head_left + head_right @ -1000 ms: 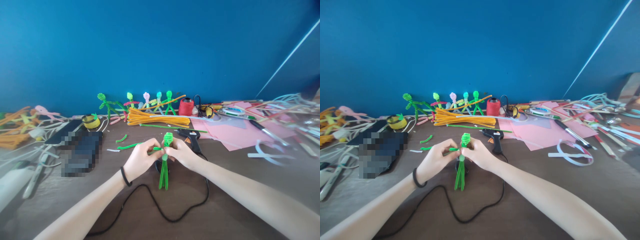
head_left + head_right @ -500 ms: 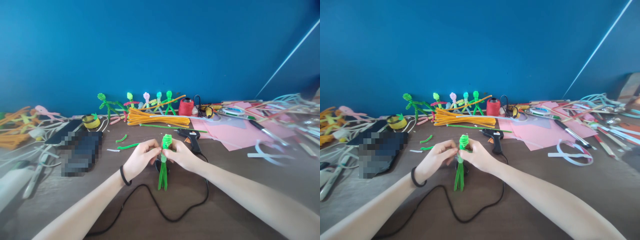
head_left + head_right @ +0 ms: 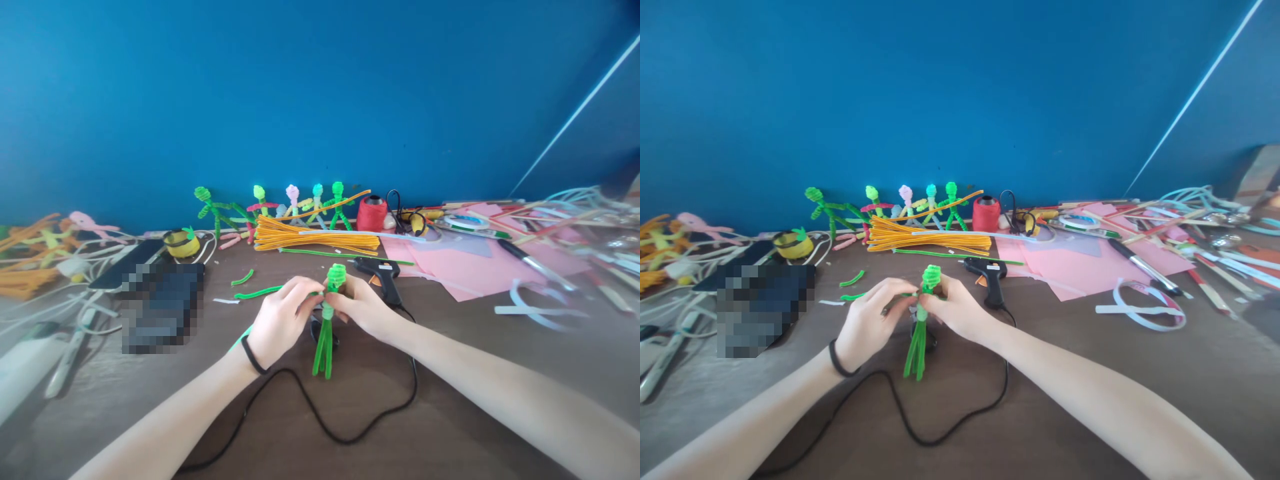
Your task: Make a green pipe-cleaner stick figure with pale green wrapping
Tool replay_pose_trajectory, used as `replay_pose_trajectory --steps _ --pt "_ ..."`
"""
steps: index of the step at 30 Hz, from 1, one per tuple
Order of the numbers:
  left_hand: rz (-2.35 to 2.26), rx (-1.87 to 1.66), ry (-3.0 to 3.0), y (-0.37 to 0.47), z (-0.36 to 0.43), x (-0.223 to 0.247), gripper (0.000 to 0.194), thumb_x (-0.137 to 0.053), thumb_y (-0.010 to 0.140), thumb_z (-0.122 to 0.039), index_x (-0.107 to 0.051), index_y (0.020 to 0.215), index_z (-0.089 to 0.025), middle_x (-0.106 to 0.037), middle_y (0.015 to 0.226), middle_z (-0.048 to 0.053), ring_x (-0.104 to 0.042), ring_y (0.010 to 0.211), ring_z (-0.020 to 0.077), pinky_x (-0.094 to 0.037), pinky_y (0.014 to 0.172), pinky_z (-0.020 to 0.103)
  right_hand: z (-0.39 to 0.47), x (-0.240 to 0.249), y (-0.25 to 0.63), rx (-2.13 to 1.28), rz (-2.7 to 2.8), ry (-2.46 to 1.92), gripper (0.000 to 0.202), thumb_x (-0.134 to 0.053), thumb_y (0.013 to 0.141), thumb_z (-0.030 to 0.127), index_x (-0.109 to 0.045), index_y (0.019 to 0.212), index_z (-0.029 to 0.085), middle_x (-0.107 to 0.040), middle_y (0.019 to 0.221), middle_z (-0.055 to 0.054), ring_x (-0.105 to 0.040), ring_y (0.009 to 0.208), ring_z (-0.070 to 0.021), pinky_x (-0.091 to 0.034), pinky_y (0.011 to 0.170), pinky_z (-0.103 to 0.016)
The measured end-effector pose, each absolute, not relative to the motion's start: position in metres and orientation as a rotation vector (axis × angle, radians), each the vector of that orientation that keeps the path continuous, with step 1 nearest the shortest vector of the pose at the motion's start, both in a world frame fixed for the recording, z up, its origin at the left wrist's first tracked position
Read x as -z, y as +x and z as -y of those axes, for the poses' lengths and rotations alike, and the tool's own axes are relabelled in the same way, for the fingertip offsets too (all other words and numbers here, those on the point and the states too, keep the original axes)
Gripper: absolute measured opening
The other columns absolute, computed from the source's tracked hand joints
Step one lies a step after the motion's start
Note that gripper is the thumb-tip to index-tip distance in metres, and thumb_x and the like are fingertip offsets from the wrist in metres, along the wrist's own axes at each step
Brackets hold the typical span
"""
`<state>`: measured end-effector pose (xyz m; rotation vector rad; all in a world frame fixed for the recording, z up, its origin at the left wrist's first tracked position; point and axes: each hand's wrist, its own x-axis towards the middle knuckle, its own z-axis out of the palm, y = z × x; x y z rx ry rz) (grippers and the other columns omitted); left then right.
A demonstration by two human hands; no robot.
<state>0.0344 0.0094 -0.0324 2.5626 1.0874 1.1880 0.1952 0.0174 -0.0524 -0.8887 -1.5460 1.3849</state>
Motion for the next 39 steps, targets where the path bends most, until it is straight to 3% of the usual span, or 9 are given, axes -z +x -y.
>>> replay_pose_trajectory --steps 13,32,37,39 --pt "-1.145 -1.104 2.645 0.033 -0.012 0.032 0.012 -0.046 0.082 -0.022 -0.058 0.082 -0.018 -0.064 0.081 0.003 -0.06 0.072 0.0112 -0.046 0.066 0.02 -0.017 0.05 0.195 -1.325 1.582 -0.921 0.007 -0.048 0.075 0.022 -0.042 0.076 0.017 -0.037 0.049 0.008 -0.033 0.042 -0.0058 -0.028 0.042 -0.02" --pt "-1.325 -0.787 2.601 0.036 -0.011 0.028 0.012 -0.042 0.082 -0.021 -0.051 0.075 -0.019 -0.059 0.071 0.0 -0.054 0.062 0.0124 -0.04 0.057 0.023 -0.015 0.048 0.195 -1.236 1.638 -0.935 0.006 -0.048 0.072 0.018 -0.042 0.072 0.018 -0.039 0.054 0.007 -0.036 0.048 -0.0069 -0.03 0.047 -0.021" --pt "-1.286 -0.852 2.551 0.035 -0.013 0.025 0.004 -0.047 0.08 -0.022 -0.049 0.08 -0.019 -0.059 0.078 0.001 -0.055 0.069 0.013 -0.042 0.062 0.023 -0.018 0.05 0.196 -1.265 1.605 -0.925 0.004 -0.047 0.072 0.018 -0.042 0.073 0.018 -0.039 0.051 0.008 -0.034 0.045 -0.0068 -0.028 0.047 -0.022" --pt "-1.278 -0.885 2.552 0.035 -0.014 0.023 0.009 -0.051 0.077 -0.019 -0.048 0.086 -0.019 -0.058 0.084 0.002 -0.055 0.073 0.0134 -0.043 0.064 0.024 -0.019 0.049 0.196 -1.281 1.576 -0.928 0.006 -0.047 0.072 0.019 -0.041 0.071 0.018 -0.037 0.051 0.008 -0.032 0.045 -0.0064 -0.026 0.047 -0.022"
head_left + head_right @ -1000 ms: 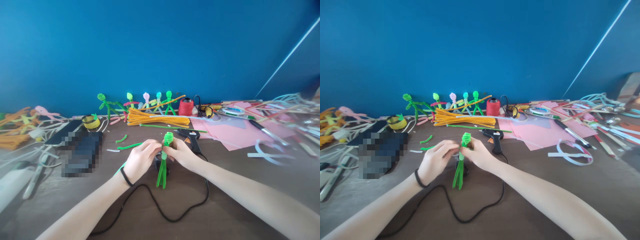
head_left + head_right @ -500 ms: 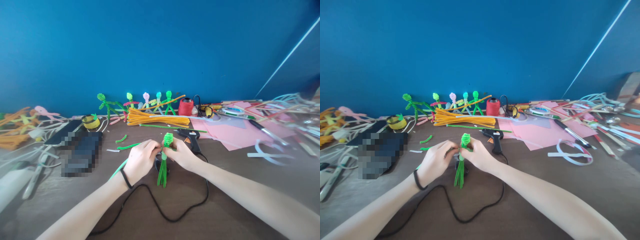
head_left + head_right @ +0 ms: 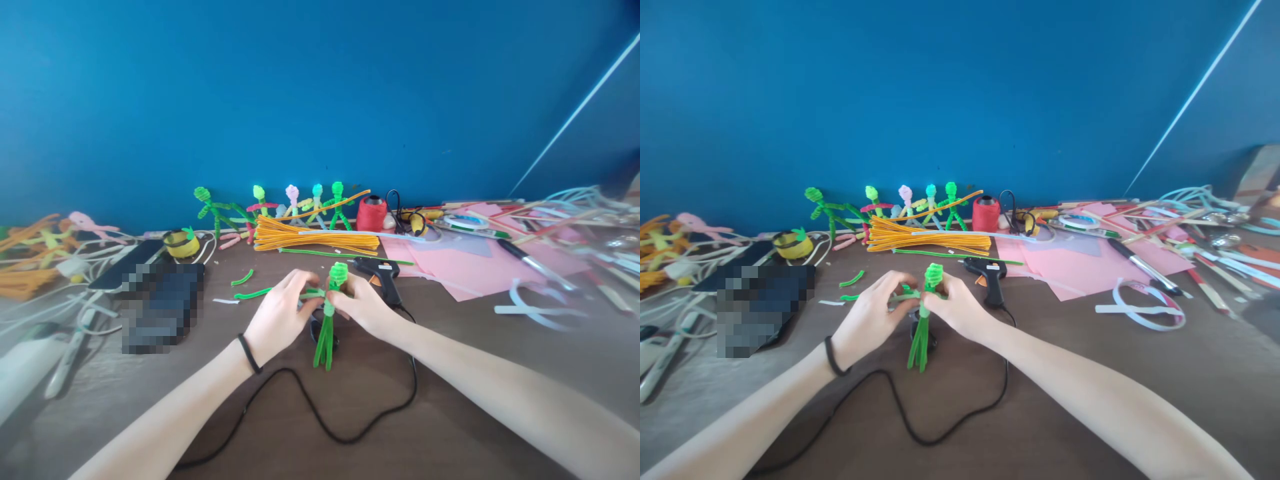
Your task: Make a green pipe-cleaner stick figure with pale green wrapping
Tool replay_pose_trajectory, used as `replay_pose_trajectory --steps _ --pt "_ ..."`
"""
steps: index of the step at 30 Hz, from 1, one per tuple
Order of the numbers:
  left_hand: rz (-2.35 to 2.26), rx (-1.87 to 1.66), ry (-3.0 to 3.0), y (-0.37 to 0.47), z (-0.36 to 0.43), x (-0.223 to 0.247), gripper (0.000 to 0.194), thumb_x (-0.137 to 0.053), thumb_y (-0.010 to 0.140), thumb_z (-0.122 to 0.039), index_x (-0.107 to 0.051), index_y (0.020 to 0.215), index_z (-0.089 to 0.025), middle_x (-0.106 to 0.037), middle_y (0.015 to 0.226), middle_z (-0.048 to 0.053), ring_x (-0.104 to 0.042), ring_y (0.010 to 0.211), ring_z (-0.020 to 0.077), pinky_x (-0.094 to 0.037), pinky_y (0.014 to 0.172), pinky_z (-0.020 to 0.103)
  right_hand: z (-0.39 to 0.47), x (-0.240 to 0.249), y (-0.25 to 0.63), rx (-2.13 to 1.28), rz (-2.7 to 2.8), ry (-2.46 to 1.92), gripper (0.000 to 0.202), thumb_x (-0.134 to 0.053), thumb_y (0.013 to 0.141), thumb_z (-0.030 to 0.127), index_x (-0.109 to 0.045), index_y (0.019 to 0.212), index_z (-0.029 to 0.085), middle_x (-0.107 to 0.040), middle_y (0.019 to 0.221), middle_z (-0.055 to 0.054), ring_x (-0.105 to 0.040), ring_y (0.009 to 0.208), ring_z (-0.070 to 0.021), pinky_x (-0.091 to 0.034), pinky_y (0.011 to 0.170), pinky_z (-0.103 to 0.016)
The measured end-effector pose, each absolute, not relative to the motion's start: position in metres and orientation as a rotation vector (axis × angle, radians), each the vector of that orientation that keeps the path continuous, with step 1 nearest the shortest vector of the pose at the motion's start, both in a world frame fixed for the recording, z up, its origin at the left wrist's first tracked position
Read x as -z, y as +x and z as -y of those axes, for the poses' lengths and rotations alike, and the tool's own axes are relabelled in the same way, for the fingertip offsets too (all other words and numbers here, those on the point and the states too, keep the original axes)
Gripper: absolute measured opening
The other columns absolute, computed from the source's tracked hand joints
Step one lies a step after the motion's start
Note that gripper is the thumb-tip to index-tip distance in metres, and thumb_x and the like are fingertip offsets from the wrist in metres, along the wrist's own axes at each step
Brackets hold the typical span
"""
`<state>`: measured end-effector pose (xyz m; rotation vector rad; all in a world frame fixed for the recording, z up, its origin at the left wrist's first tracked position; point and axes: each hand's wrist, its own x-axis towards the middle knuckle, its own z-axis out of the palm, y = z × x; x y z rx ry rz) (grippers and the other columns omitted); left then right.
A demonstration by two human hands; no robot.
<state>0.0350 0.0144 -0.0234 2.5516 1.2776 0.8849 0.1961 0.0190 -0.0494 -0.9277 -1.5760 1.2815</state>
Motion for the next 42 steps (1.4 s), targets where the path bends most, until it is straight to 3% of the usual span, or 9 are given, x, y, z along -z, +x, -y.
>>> replay_pose_trajectory --steps 6,15,30,42 --pt "-1.262 -0.953 2.651 0.033 -0.017 0.023 0.018 -0.045 0.072 -0.003 -0.046 0.081 -0.018 -0.054 0.081 0.002 -0.053 0.074 0.013 -0.044 0.068 0.023 -0.021 0.049 0.196 -1.345 1.491 -0.926 0.009 -0.05 0.072 0.023 -0.043 0.073 0.018 -0.034 0.053 0.008 -0.027 0.044 -0.0058 -0.024 0.046 -0.022" --pt "-1.19 -0.999 2.815 0.032 -0.018 0.026 0.008 -0.044 0.079 -0.01 -0.048 0.076 -0.017 -0.056 0.079 0.004 -0.053 0.077 0.0147 -0.045 0.069 0.026 -0.023 0.052 0.196 -1.292 1.522 -0.945 0.01 -0.049 0.074 0.026 -0.045 0.072 0.017 -0.03 0.052 0.008 -0.026 0.043 -0.0054 -0.023 0.045 -0.021" --pt "-1.0 -0.891 3.087 0.025 -0.022 0.016 0.015 -0.042 0.082 -0.01 -0.055 0.081 -0.016 -0.063 0.082 0.003 -0.051 0.073 0.0135 -0.042 0.068 0.026 -0.021 0.05 0.197 -1.308 1.528 -0.916 0.007 -0.05 0.074 0.023 -0.045 0.072 0.017 -0.031 0.052 0.008 -0.026 0.044 -0.0055 -0.024 0.047 -0.022" --pt "-1.239 -0.942 2.486 0.023 -0.022 0.003 0.006 -0.056 0.074 -0.024 -0.056 0.078 -0.019 -0.063 0.076 -0.001 -0.057 0.072 0.013 -0.043 0.065 0.024 -0.01 0.035 0.195 -1.402 1.562 -0.827 0.005 -0.05 0.07 0.015 -0.048 0.066 0.016 -0.037 0.052 0.007 -0.03 0.047 -0.0063 -0.026 0.049 -0.022"
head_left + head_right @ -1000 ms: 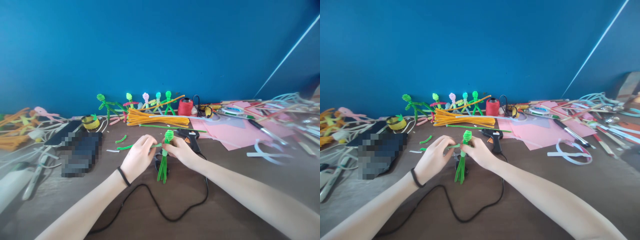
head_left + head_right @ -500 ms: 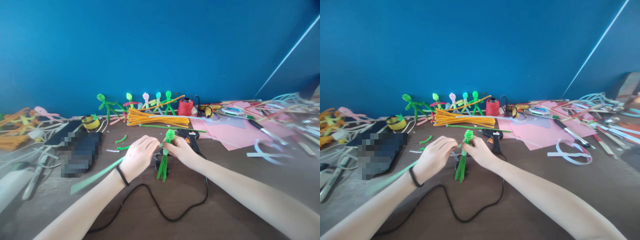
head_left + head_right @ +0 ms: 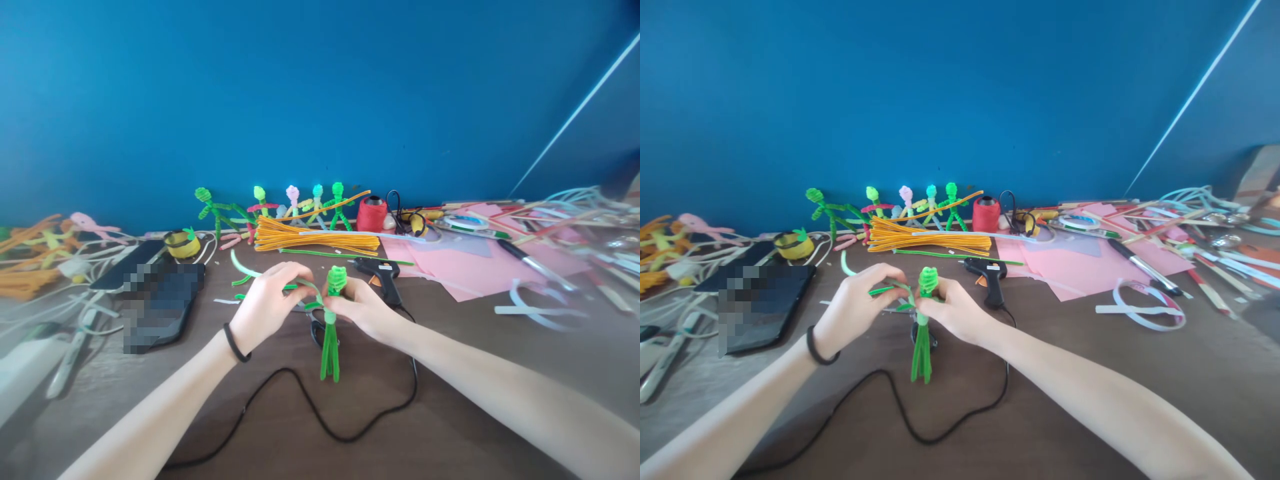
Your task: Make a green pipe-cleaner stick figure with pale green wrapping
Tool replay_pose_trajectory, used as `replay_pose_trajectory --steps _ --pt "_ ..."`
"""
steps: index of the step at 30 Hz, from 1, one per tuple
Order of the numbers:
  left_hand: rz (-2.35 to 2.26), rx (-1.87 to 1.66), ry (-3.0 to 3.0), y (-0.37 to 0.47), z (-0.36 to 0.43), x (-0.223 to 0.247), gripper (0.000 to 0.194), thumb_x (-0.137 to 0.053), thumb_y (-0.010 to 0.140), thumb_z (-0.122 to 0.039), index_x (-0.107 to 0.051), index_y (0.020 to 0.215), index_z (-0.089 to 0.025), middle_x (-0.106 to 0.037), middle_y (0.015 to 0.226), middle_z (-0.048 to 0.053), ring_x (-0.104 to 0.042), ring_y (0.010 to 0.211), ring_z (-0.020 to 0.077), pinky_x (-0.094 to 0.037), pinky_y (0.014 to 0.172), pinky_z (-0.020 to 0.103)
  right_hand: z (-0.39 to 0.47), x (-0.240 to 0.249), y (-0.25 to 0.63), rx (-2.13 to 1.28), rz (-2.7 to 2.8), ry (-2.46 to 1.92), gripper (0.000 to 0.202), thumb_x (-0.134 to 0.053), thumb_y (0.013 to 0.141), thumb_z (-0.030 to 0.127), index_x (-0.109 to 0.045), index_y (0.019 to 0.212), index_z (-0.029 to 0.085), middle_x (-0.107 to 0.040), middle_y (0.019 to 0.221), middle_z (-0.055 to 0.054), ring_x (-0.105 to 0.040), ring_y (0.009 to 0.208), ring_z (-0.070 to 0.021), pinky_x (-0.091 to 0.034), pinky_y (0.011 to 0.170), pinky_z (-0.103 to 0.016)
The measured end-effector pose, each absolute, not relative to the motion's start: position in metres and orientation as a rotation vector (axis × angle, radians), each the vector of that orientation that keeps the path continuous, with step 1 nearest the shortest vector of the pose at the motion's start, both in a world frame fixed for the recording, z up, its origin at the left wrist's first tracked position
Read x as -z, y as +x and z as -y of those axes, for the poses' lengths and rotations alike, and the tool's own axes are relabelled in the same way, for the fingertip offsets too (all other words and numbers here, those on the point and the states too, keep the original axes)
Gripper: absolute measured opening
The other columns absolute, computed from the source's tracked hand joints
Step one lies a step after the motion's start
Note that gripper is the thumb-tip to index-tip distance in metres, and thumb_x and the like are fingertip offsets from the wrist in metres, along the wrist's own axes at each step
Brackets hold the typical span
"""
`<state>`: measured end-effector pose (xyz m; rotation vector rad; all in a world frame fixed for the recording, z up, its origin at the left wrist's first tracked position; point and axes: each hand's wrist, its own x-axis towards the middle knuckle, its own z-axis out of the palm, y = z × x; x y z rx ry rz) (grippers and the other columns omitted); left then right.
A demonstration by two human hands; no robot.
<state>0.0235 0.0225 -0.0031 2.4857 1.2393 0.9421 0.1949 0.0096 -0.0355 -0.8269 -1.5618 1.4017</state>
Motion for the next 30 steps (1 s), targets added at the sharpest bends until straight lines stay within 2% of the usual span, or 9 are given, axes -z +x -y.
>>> replay_pose_trajectory --steps 5,14,18,21,26,30 --pt "-1.285 -0.894 2.253 0.026 -0.021 0.006 0.01 -0.055 0.074 -0.028 -0.056 0.074 -0.019 -0.061 0.068 -0.004 -0.055 0.062 0.0106 -0.042 0.058 0.02 -0.009 0.036 0.196 -1.447 1.531 -0.757 0.005 -0.051 0.072 0.019 -0.049 0.068 0.016 -0.038 0.054 0.007 -0.031 0.045 -0.0053 -0.024 0.044 -0.021" --pt "-1.219 -0.893 2.215 0.033 -0.017 0.016 0.009 -0.05 0.075 -0.018 -0.057 0.071 -0.017 -0.06 0.067 -0.003 -0.054 0.061 0.0093 -0.041 0.057 0.018 -0.008 0.03 0.196 -1.508 1.397 -0.689 0.011 -0.055 0.073 0.025 -0.049 0.074 0.016 -0.042 0.056 0.006 -0.035 0.045 -0.0049 -0.026 0.042 -0.02" --pt "-1.191 -0.929 2.365 0.035 -0.014 0.017 0.014 -0.05 0.078 -0.023 -0.056 0.069 -0.016 -0.056 0.062 -0.003 -0.051 0.056 0.0086 -0.039 0.053 0.018 -0.013 0.033 0.198 -1.459 1.38 -0.688 0.014 -0.056 0.073 0.028 -0.049 0.074 0.016 -0.04 0.054 0.006 -0.034 0.044 -0.0051 -0.027 0.042 -0.02" --pt "-1.19 -0.949 2.525 0.036 -0.013 0.017 0.014 -0.05 0.079 -0.02 -0.055 0.067 -0.016 -0.052 0.06 -0.003 -0.048 0.052 0.008 -0.038 0.05 0.018 -0.017 0.035 0.199 -1.422 1.373 -0.708 0.016 -0.057 0.073 0.029 -0.048 0.075 0.016 -0.039 0.053 0.007 -0.034 0.043 -0.0051 -0.026 0.042 -0.02" --pt "-1.153 -0.927 2.803 0.035 -0.013 0.019 0.011 -0.046 0.08 -0.015 -0.056 0.08 -0.016 -0.056 0.069 0.002 -0.053 0.063 0.0115 -0.042 0.057 0.021 -0.02 0.036 0.201 -1.329 1.416 -0.779 0.017 -0.054 0.075 0.032 -0.047 0.072 0.017 -0.035 0.05 0.007 -0.031 0.043 -0.006 -0.025 0.042 -0.022" --pt "-1.1 -0.885 3.074 0.034 -0.011 0.018 0.017 -0.04 0.083 -0.014 -0.056 0.076 -0.014 -0.058 0.07 0.005 -0.053 0.065 0.0146 -0.044 0.06 0.026 -0.021 0.035 0.202 -1.211 1.497 -0.843 0.02 -0.052 0.076 0.035 -0.046 0.071 0.017 -0.036 0.051 0.006 -0.032 0.045 -0.007 -0.027 0.046 -0.023"
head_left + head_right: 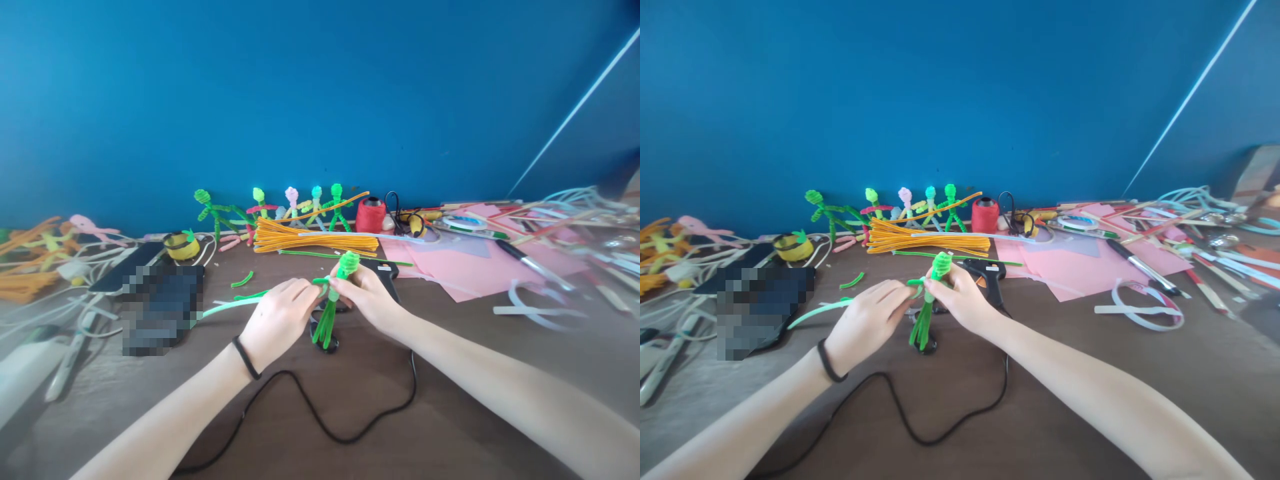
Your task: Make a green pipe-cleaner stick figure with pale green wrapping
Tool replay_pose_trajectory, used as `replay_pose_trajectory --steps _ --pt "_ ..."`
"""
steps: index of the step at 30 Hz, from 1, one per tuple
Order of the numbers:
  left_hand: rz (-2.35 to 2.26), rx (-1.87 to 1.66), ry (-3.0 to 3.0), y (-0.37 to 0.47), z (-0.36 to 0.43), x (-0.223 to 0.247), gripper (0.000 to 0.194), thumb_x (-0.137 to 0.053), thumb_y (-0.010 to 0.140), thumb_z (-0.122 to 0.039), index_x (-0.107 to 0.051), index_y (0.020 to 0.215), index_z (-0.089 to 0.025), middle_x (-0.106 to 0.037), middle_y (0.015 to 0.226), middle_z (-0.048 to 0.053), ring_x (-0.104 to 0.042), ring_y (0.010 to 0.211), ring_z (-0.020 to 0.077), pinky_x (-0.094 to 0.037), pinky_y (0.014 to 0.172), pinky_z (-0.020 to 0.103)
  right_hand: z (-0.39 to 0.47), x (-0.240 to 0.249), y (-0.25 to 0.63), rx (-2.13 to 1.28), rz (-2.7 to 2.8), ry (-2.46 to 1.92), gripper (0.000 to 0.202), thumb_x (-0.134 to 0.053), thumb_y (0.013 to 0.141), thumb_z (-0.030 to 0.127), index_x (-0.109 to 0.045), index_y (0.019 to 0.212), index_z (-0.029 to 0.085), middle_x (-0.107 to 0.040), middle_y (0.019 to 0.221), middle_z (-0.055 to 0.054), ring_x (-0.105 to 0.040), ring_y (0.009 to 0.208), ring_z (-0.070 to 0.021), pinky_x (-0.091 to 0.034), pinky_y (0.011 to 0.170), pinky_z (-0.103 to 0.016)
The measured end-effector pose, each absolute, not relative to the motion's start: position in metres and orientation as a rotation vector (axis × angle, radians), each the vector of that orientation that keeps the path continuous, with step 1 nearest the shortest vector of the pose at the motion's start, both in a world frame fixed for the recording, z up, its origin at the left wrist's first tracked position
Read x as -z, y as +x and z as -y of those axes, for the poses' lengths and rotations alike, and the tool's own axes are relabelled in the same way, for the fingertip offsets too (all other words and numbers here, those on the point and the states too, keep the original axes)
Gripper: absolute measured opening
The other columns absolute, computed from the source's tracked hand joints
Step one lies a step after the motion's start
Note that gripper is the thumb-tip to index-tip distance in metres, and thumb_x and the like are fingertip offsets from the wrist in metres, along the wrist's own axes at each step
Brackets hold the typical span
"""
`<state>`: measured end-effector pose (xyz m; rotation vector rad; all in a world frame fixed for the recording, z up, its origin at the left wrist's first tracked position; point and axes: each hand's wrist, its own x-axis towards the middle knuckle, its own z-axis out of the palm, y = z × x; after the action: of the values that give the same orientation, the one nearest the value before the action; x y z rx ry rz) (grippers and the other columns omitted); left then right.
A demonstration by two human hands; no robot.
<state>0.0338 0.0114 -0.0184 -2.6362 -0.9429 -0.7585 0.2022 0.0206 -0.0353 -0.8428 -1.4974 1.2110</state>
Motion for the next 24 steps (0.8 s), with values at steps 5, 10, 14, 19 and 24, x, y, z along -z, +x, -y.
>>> replay_pose_trajectory --steps 5,10,14,19,24 --pt "0.8 0.659 -2.557 0.032 -0.009 0.011 0.018 -0.04 0.083 -0.013 -0.056 0.075 -0.014 -0.058 0.069 0.004 -0.051 0.066 0.0149 -0.043 0.062 0.027 -0.019 0.032 0.203 -1.108 1.606 -0.893 0.018 -0.052 0.077 0.033 -0.047 0.071 0.016 -0.041 0.058 0.004 -0.037 0.053 -0.0083 -0.032 0.053 -0.023" --pt "0.757 0.726 -2.55 0.03 -0.01 0.006 0.012 -0.044 0.082 -0.013 -0.055 0.077 -0.014 -0.059 0.071 0.003 -0.048 0.064 0.0135 -0.042 0.062 0.027 -0.016 0.029 0.202 -1.112 1.669 -0.906 0.016 -0.052 0.076 0.031 -0.049 0.072 0.015 -0.047 0.064 0.002 -0.043 0.061 -0.0104 -0.036 0.059 -0.024" --pt "0.781 0.833 -2.524 0.029 -0.009 0.004 0.009 -0.046 0.082 -0.016 -0.055 0.079 -0.015 -0.059 0.072 0.003 -0.049 0.065 0.013 -0.042 0.063 0.026 -0.014 0.026 0.203 -1.183 1.656 -0.886 0.014 -0.052 0.075 0.029 -0.049 0.073 0.015 -0.047 0.064 0.002 -0.042 0.06 -0.0099 -0.036 0.059 -0.023" --pt "0.872 0.946 -2.473 0.029 -0.008 -0.001 0.009 -0.05 0.08 -0.018 -0.058 0.08 -0.016 -0.059 0.071 0.003 -0.049 0.065 0.0128 -0.042 0.062 0.026 -0.013 0.023 0.202 -1.263 1.595 -0.858 0.01 -0.054 0.072 0.025 -0.051 0.074 0.016 -0.046 0.063 0.003 -0.041 0.057 -0.0091 -0.034 0.055 -0.022" --pt "0.966 0.98 -2.527 0.028 -0.011 -0.004 0.012 -0.05 0.08 -0.022 -0.062 0.081 -0.018 -0.062 0.074 0.002 -0.05 0.066 0.0129 -0.042 0.063 0.026 -0.013 0.024 0.201 -1.346 1.577 -0.821 0.007 -0.055 0.07 0.022 -0.05 0.07 0.016 -0.041 0.054 0.006 -0.034 0.048 -0.0072 -0.03 0.048 -0.022"
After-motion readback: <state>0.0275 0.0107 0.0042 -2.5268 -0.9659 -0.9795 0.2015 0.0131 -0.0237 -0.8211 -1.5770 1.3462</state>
